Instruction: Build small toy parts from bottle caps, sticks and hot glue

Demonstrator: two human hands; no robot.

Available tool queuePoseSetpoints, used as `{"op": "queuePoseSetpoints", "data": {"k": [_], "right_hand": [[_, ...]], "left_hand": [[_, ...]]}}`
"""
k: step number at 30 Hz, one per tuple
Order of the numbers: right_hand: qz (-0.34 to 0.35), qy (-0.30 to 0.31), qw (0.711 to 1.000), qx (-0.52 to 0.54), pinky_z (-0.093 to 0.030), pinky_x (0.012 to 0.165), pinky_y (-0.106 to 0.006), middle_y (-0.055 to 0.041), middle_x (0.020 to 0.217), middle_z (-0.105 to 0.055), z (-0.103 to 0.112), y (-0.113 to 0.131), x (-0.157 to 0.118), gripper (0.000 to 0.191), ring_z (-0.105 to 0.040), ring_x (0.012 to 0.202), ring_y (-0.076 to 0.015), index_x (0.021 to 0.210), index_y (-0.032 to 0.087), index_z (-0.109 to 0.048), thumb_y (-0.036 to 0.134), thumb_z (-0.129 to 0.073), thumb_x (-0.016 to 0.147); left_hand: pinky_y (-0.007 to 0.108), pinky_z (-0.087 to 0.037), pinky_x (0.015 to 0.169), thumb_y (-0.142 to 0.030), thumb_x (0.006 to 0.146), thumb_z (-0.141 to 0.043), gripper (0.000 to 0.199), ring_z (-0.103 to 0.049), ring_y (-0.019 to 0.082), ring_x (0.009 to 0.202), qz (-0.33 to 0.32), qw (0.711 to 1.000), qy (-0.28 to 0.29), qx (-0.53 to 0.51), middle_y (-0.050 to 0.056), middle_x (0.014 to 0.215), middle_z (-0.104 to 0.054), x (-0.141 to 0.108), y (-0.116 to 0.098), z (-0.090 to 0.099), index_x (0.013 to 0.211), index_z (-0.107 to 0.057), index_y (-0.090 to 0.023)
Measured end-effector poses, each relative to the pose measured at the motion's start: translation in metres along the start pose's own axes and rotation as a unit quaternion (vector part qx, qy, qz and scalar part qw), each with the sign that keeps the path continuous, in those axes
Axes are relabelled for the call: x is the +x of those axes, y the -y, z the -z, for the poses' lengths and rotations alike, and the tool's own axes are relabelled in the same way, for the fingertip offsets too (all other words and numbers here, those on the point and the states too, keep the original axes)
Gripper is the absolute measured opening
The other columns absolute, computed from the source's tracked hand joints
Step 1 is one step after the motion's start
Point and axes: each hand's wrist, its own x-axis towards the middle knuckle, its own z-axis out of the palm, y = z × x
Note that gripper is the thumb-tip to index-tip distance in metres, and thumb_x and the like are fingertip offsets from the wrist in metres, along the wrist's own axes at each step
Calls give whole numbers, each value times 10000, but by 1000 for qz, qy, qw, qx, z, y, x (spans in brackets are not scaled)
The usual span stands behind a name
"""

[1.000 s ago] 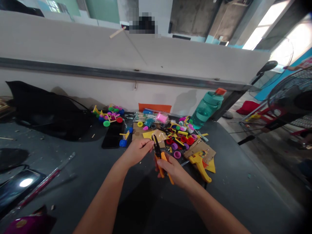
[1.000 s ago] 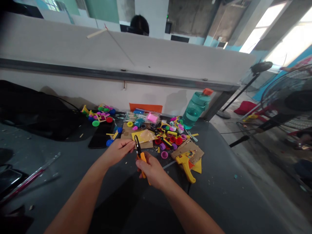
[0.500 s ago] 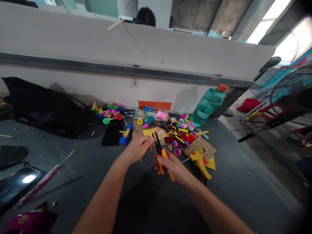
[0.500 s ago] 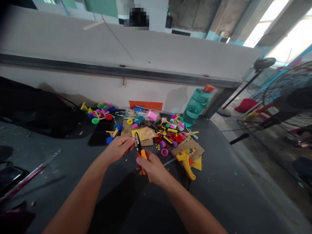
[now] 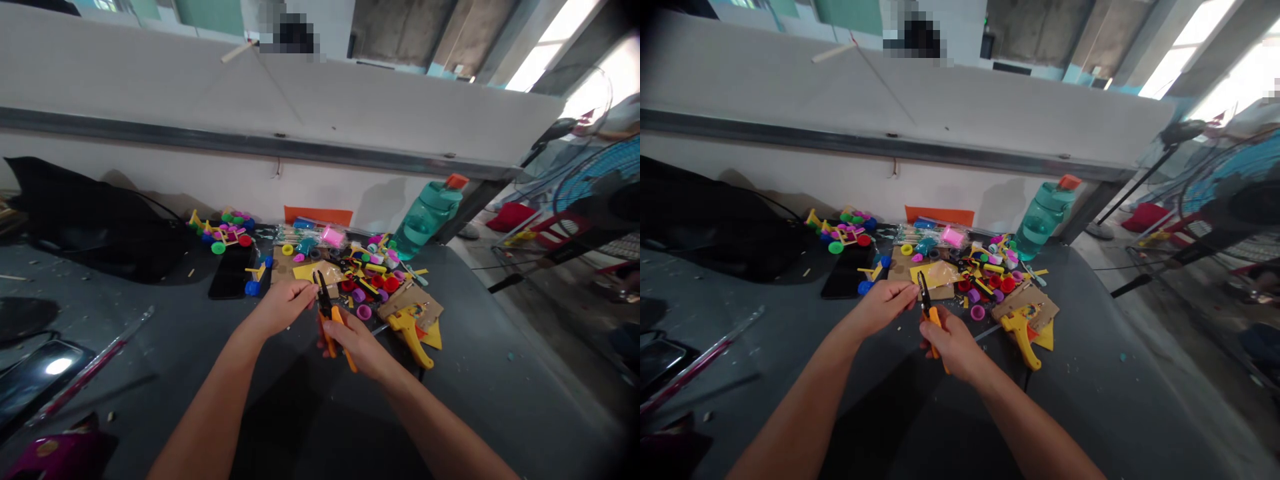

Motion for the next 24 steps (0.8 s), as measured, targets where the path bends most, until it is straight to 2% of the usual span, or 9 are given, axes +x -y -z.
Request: {"op": "queuePoseSetpoints", "data": {"k": [7,13,24], "right_hand": [[9,3,1000,10,-453,501,-246,8,709,-495,0,1,-2,261,-516,579,-112,855,176,-476,410,-487,742],[46,0,999,-9,-433,462,-223,16,665,-489,-1,-2,-3,214,-486,520,-95,820,174,-466,383,-453,771],[44,-35,998,-41,-418,415,-209,32,600,-489,0,-13,1,156,-466,451,-86,790,186,-467,340,-449,772]], "left_hand": [[219,-283,476,-398,864,-372,398,-384,88,479,0,1000,3,4,-41,494,-421,1,-1,-1,556,-473,-168],[213,-280,461,-389,858,-375,392,-380,85,476,1,1000,6,-12,-40,496,-425,0,-5,-2,554,-479,-164],[216,-293,476,-407,869,-357,405,-396,91,477,16,1000,7,-18,-44,493,-429,0,-8,-4,588,-514,-161]]}}
